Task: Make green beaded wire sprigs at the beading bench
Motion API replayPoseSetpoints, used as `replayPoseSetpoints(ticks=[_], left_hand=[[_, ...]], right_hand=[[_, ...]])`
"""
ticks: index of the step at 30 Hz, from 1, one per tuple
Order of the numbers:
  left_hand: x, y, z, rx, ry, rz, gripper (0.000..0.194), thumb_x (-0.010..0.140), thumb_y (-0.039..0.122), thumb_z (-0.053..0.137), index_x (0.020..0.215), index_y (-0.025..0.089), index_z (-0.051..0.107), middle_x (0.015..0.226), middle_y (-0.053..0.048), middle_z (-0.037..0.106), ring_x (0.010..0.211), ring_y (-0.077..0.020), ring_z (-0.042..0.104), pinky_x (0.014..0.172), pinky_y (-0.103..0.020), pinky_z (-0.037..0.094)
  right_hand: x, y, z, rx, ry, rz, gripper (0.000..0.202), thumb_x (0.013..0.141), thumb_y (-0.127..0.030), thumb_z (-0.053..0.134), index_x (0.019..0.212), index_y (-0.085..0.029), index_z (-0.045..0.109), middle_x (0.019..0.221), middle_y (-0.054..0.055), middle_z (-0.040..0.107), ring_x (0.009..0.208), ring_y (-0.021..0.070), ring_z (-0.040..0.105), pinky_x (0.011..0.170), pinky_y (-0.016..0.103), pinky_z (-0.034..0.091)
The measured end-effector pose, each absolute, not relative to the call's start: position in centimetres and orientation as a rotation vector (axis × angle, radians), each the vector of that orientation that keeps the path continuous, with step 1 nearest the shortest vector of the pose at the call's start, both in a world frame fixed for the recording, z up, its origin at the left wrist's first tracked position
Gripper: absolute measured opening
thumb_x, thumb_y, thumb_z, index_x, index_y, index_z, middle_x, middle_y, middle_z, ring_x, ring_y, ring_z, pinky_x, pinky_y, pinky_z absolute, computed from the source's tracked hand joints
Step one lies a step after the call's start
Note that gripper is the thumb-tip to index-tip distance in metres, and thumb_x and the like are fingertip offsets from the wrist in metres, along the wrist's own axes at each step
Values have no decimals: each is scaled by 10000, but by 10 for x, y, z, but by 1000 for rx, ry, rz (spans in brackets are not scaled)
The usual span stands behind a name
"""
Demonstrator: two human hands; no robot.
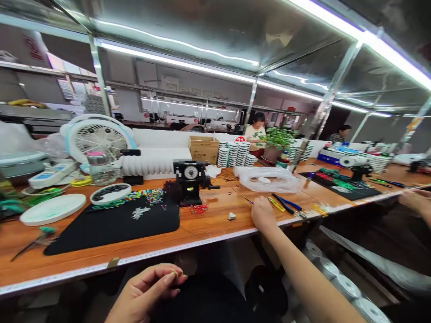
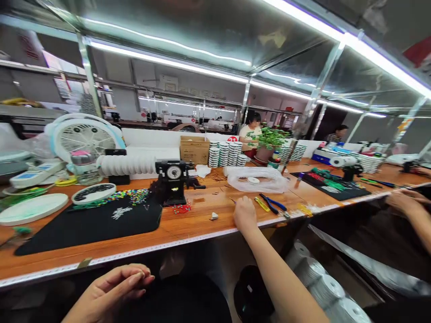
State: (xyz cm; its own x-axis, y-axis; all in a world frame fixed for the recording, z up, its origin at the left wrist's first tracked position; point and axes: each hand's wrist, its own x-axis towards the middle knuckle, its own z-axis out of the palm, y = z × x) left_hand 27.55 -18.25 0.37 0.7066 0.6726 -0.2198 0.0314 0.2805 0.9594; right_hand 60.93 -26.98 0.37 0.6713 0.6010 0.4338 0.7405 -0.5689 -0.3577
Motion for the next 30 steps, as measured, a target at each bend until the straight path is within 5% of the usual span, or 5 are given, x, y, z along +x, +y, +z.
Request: replayPoseSetpoints(ticks=[3, 7, 10, 25, 30], left_hand=[[274, -184, 4, 1290, 666, 532, 213, 762, 379, 660, 827, 184, 715, 903, -59, 694, 894, -216, 624, 733, -236, 498], [273, -188, 9, 1352, 655, 569, 188, 810, 336, 613, 850, 179, 709, 913, -57, 697, 909, -213, 614, 775, -253, 482], [272, -190, 11, 1381, 668, 587, 202, 811, 329, 608, 861, 161, 709, 897, -68, 703, 862, -207, 614, 783, -272, 479], [270, -189, 4, 1343, 707, 590, 218, 791, 333, 624, 855, 145, 714, 879, -86, 713, 846, -213, 625, 772, -288, 490], [267, -191, 9, 1459, 711, 590, 192, 805, 323, 602, 821, 160, 703, 834, -66, 699, 808, -199, 615, 754, -274, 479]], right_hand=[[539, -275, 7, -2160, -1205, -214, 169, 895, -166, 379, 857, -151, 543, 844, 109, 561, 792, 214, 530, 729, 314, 405], [448, -290, 4, -1569, -1401, 616, 284, 934, -341, 382, 742, -188, 525, 650, -1, 518, 595, 124, 479, 588, 229, 384], [418, -295, -6, -1420, -1299, 901, 317, 915, -396, 426, 717, -173, 531, 583, -28, 456, 497, 89, 380, 511, 220, 322], [417, -293, -13, -1493, -1215, 979, 339, 910, -417, 438, 709, -160, 529, 594, -27, 443, 501, 76, 344, 479, 212, 267], [416, -291, -15, -1416, -1167, 1088, 478, 886, -546, 399, 693, -138, 557, 580, -14, 429, 487, 76, 327, 454, 215, 241]])
